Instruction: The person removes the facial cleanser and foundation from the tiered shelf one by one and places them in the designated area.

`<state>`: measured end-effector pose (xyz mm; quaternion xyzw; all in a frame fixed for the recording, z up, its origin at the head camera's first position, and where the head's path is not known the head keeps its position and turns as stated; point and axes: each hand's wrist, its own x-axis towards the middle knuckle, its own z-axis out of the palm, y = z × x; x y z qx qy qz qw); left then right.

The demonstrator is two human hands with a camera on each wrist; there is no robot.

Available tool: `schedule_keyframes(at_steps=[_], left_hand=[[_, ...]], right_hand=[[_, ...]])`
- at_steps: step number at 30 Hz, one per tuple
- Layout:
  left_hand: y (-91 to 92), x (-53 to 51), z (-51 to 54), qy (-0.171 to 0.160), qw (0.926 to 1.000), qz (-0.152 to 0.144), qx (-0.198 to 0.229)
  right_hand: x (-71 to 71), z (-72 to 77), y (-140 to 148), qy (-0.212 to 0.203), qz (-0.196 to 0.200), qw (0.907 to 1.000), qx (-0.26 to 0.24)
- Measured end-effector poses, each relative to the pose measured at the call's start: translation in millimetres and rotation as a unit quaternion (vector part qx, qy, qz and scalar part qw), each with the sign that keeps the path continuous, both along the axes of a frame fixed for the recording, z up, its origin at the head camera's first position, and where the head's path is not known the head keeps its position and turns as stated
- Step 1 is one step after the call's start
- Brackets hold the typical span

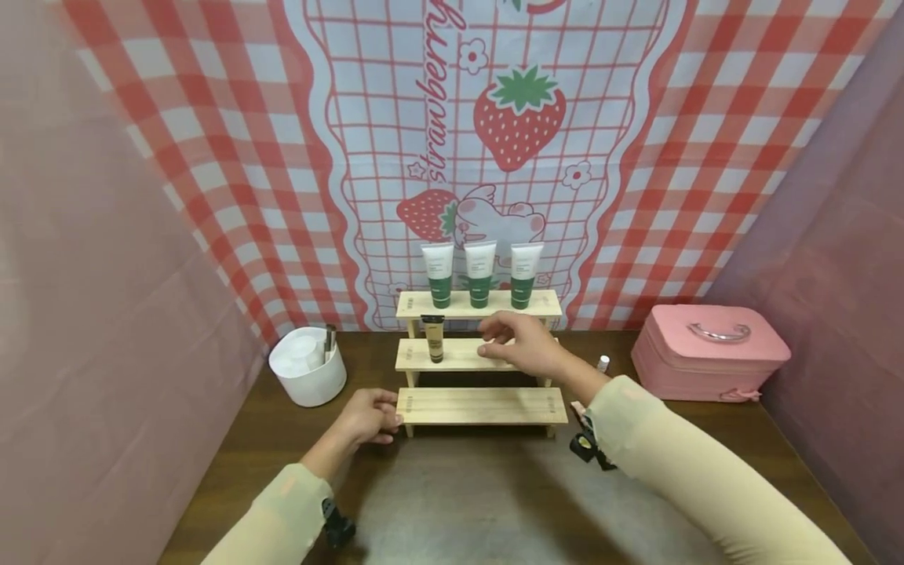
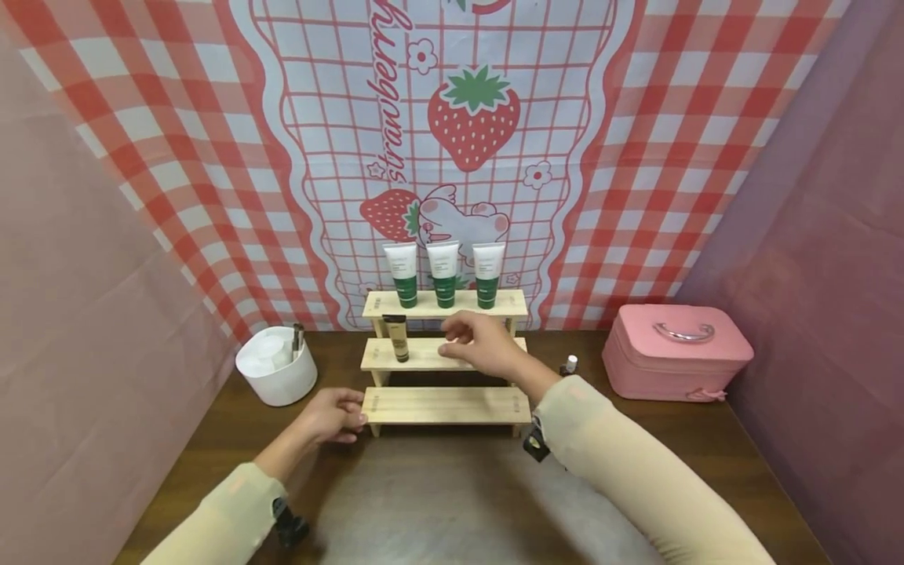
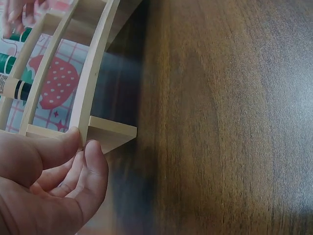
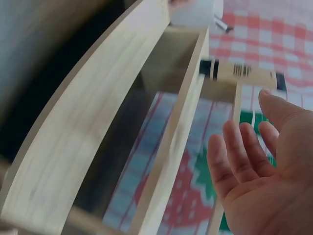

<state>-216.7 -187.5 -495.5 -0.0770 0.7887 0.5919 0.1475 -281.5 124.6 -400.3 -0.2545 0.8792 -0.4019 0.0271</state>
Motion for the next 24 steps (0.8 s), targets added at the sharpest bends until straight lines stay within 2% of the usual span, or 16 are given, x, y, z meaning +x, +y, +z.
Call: schedule_keyframes(at_steps=[5,10,16,24], left_hand=[[1.4,-2.0,-4.2,0.002,1.0000,-0.001,-0.003],[0.9,-2.5,-3.2,0.004,1.0000,0.002,-0.005],[1.9,-2.4,-2.8,-0.001,1.0000,0.006,-0.005],[1.8,-0.1,0.3,0.000,1.0000,0.005,-0.002]], right_hand=[[-4.8,-6.3,-35.4,-0.027,0.011,0.9989,-0.037],[-9.2,-12.3,-58.0,-0.035,0.005,0.9975,-0.062],[-9.7,-19.1,-71.5,-0.030,-0.019,0.9966,-0.075],[-8.6,-22.0,-80.3,-0.024,-0.049,0.9963,-0.067]])
